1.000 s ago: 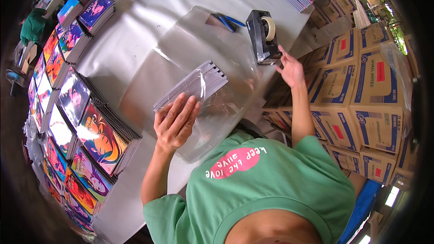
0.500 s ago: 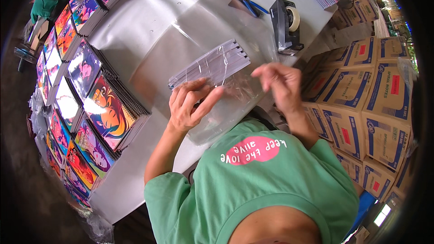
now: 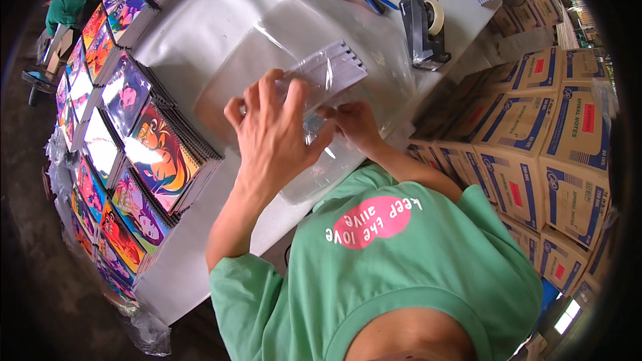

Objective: The person places stacks of notebooks into plastic bags and seals them using adhesive tape.

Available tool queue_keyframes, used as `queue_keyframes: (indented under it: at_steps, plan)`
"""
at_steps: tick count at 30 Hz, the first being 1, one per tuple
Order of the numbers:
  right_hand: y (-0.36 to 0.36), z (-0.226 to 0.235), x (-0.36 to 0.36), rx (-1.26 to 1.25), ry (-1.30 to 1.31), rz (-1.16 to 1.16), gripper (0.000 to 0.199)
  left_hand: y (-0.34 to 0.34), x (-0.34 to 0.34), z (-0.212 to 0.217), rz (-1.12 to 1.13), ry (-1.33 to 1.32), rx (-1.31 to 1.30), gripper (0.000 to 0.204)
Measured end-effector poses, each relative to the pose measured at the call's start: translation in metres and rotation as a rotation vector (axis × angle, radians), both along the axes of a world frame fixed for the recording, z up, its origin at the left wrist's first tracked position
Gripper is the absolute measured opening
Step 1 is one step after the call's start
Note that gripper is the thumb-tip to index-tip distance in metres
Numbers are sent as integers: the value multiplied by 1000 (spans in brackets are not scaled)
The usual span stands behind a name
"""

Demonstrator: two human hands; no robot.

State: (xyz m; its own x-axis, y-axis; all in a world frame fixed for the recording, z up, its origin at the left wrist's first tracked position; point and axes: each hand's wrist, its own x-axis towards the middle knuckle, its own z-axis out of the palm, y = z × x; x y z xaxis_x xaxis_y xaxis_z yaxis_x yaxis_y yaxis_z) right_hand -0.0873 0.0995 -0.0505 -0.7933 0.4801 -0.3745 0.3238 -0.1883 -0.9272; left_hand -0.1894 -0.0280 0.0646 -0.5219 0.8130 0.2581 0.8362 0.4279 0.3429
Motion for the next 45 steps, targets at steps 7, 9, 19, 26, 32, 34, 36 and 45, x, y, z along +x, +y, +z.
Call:
queue_keyframes:
  at_steps: [7,9,19,26,32,34,36,45]
  plan:
    - [-34,-7,1,-342,-33,923,30,71,-23,5,-52,-81,-130,79]
    - [-37,-35,8,-554,-41,1047,72,68,-22,29,19,-109,-129,91]
    - [76,-16,-28,-586,538,138,75,-39,33,-70,377,-342,302,83]
    - [101,40,-54,126,694,538,65,-25,30,-88,270,-894,872,102]
    - [102,173,-61,1207,842,1011,35,-2,17,4,101,317,549,42]
    - [100,178,-67,1279,879,980,28,10,11,21,27,380,437,15]
    - [104,177,-64,1057,944,773,28,23,7,23,-26,352,427,16]
    - [98,74,-23,939,704,650,62,20,25,17,65,543,618,32]
